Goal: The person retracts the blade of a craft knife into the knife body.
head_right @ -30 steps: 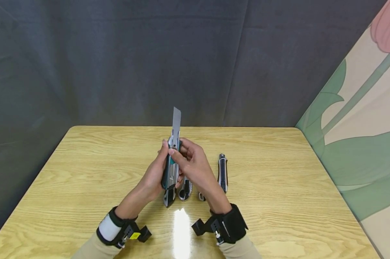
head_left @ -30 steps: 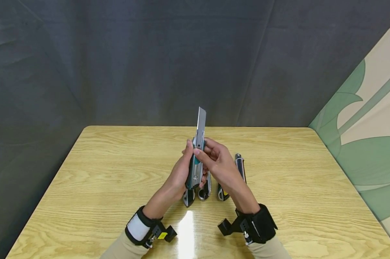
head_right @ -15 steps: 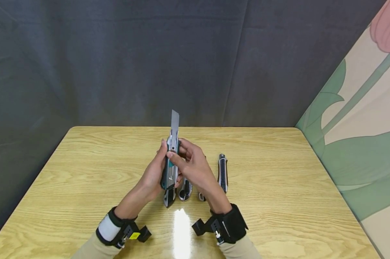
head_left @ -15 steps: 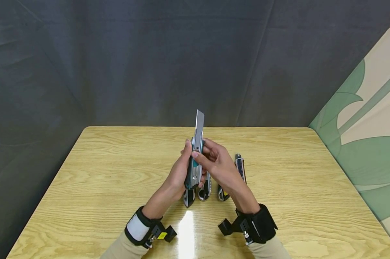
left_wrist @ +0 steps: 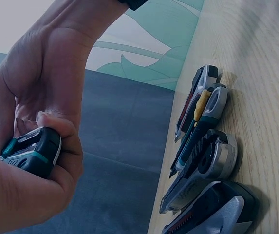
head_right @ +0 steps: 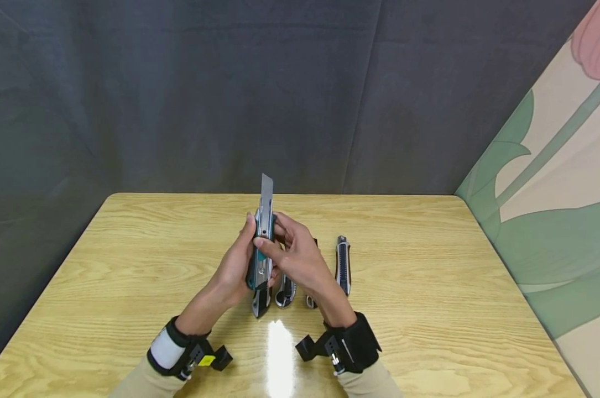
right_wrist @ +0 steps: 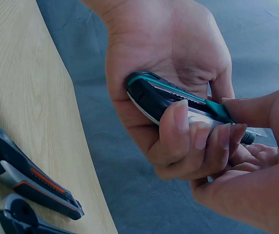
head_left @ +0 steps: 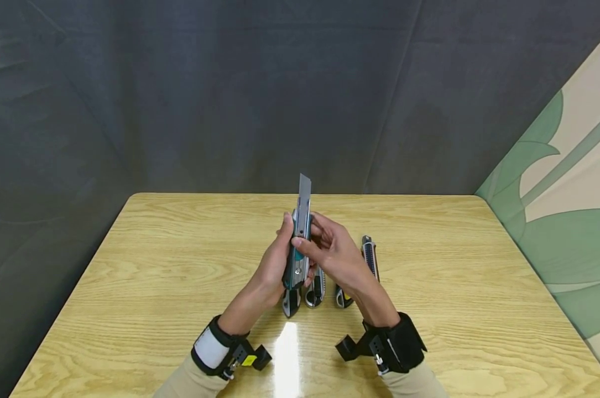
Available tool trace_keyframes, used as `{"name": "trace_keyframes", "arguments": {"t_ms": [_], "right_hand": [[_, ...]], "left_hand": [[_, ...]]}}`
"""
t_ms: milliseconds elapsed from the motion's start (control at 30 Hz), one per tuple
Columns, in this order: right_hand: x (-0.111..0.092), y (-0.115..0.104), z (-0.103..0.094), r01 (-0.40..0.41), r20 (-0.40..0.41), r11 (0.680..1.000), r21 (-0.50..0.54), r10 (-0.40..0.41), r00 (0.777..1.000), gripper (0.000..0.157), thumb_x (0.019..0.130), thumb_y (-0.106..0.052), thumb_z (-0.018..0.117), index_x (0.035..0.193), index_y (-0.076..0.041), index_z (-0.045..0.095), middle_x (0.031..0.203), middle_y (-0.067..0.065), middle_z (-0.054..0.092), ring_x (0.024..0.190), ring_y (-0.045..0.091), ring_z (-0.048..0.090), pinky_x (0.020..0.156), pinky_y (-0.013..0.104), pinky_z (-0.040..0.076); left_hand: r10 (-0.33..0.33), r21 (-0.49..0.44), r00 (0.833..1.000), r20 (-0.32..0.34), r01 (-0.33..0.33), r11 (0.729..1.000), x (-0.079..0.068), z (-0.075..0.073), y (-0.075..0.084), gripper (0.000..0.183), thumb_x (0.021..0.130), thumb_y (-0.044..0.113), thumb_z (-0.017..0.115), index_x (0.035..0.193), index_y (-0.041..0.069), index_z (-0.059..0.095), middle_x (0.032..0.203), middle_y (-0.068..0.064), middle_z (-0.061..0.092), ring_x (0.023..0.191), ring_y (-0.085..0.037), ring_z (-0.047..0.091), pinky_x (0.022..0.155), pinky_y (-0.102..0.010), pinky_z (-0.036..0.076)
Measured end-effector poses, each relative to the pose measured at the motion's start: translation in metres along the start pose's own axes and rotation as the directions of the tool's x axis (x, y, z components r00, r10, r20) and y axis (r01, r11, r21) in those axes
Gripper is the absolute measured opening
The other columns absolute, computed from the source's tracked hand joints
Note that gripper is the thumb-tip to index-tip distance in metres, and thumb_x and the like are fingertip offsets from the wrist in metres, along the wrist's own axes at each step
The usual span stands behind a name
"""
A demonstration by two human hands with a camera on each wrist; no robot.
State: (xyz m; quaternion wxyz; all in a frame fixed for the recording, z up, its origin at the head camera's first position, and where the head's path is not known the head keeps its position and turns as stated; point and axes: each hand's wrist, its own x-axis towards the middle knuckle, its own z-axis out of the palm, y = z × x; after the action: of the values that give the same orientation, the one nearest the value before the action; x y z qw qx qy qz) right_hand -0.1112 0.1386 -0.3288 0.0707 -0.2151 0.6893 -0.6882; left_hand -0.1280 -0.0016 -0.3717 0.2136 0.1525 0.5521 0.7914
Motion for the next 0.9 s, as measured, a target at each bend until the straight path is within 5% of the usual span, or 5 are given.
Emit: {"name": "trace_keyframes", "arguments": {"t_ms": [267,900], "right_hand": [[0.0009,0.0014,-0.0008,-0.002,0.008,1.000,-0.026,0.002,1.000,0.038,0.092,-0.002,0.055,0.129,-0.005,0.045,0.114,0.015,0.059,0.090,0.034,0.056,0.051,0.048,0.052],[0.0001,0.0033,-0.0029,-0.014,0.073,0.999,0.046,0.011,0.997,0.045,0.090,0.001,0.055,0.132,-0.007,0.041,0.117,0.016,0.055,0.077,0.042,0.053,0.045,0.055,0.049]], "left_hand": [[0.013,-0.012,1.000,0.007,-0.013,1.000,0.0003,-0.0009,-0.0007,0.066,0.094,0.063,0.017,0.116,0.008,0.045,0.073,-0.009,0.050,0.054,-0.024,0.046,0.046,-0.031,0.043],[0.005,-0.025,1.000,-0.012,-0.006,1.000,-0.0004,0.0007,0.0008,0.066,0.094,0.063,0.019,0.115,0.007,0.046,0.072,-0.006,0.049,0.052,-0.022,0.047,0.045,-0.030,0.044]]}}
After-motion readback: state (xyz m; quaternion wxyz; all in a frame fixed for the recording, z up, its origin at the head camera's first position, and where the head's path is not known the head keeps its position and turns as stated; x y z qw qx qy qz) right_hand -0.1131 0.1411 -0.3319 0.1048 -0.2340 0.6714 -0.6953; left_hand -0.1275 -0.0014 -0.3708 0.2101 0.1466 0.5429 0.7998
